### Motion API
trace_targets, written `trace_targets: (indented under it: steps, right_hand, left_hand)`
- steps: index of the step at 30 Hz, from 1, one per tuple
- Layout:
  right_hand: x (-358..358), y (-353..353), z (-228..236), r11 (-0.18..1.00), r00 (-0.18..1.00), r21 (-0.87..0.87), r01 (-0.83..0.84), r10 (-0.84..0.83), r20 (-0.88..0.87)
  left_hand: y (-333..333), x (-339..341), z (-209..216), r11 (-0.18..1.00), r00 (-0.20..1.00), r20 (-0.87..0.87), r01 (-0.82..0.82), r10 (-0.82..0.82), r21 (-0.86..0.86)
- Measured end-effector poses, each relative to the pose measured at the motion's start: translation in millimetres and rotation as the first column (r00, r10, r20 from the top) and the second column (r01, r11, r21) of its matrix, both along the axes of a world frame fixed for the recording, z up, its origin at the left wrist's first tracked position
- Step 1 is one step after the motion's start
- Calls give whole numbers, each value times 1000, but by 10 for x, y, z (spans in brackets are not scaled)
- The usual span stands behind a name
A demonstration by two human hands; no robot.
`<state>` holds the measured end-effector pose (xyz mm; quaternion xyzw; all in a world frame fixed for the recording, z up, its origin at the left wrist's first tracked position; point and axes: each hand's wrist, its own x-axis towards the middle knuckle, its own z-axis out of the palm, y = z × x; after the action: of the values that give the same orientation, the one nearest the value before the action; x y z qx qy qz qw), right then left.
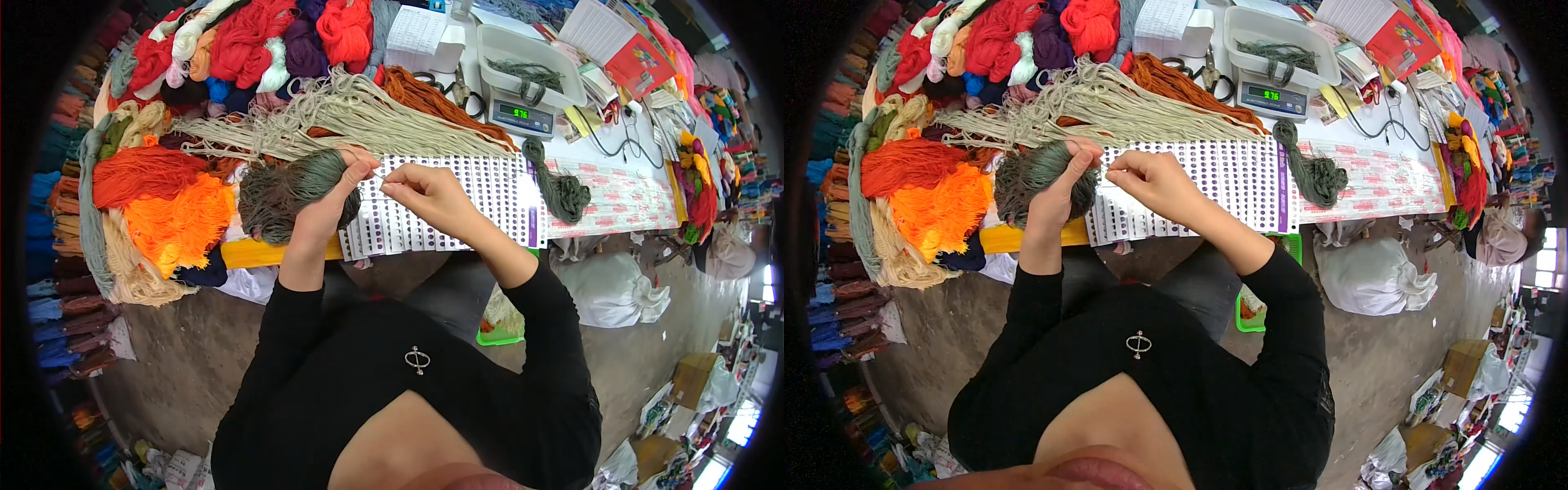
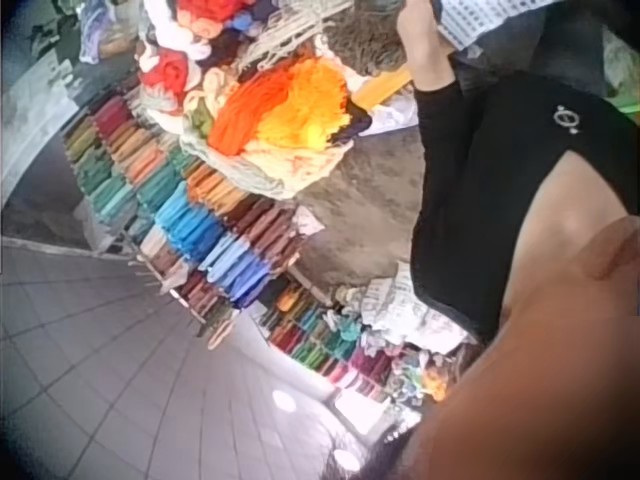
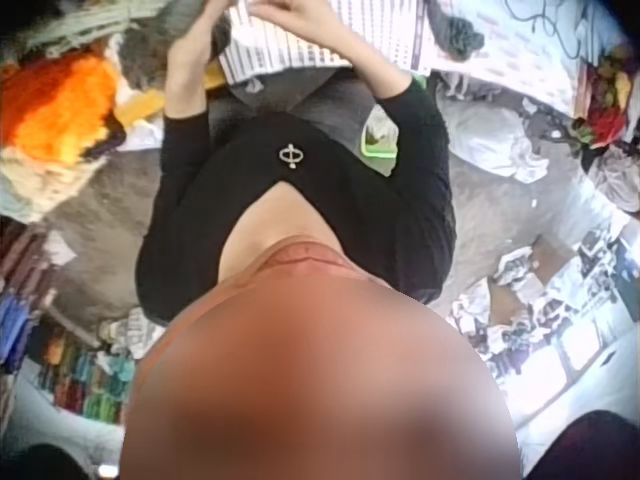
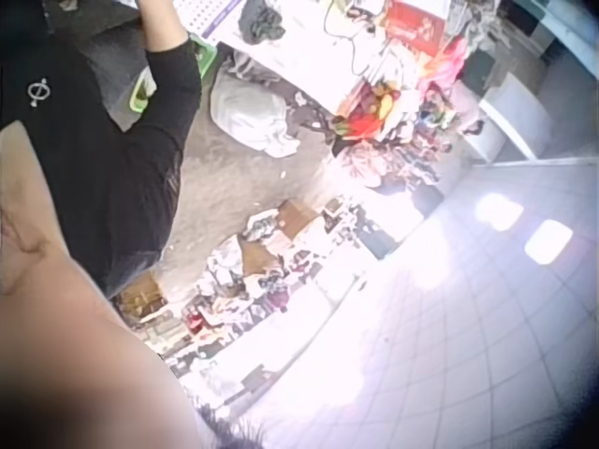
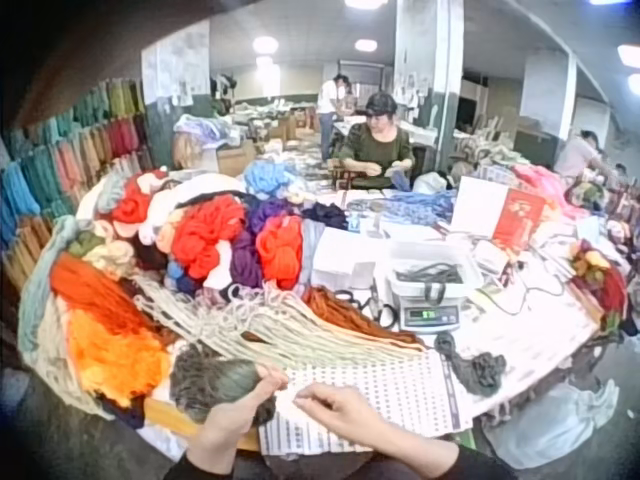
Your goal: Weighing and sorting bundles of yarn at a workbench.
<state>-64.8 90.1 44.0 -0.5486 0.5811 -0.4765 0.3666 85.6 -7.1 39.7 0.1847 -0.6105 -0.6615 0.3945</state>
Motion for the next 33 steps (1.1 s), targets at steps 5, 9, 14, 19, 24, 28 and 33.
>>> trace_targets:
  steps: [5,9,14,19,24,28,33]
  right_hand:
    - [-61,61,-1,999,990,15,-32,34,-136]
    - [-100,91,-1,998,973,-11,-68,64,-222]
    - [-79,118,-18,996,981,-7,-85,82,-173]
    - [-37,145,18,996,985,-14,-90,87,-149]
    - [-57,156,-76,995,985,-46,-94,86,-153]
    - [-73,160,-108,992,984,-69,-104,92,-155]
    - [-158,184,-62,992,985,36,-125,128,-116]
  left_hand:
    - [-4,1,-4,993,989,135,68,-55,-94]
    - [4,2,13,987,978,194,99,-73,-126]
    - [14,-27,-23,984,984,170,84,-57,-154]
    - [41,-55,-2,989,989,138,75,-57,-128]
    - [47,-74,-7,988,987,126,110,-96,-110]
    - [30,-78,-49,986,985,130,127,-113,-105]
    - [32,-79,-37,979,974,198,141,-110,-150]
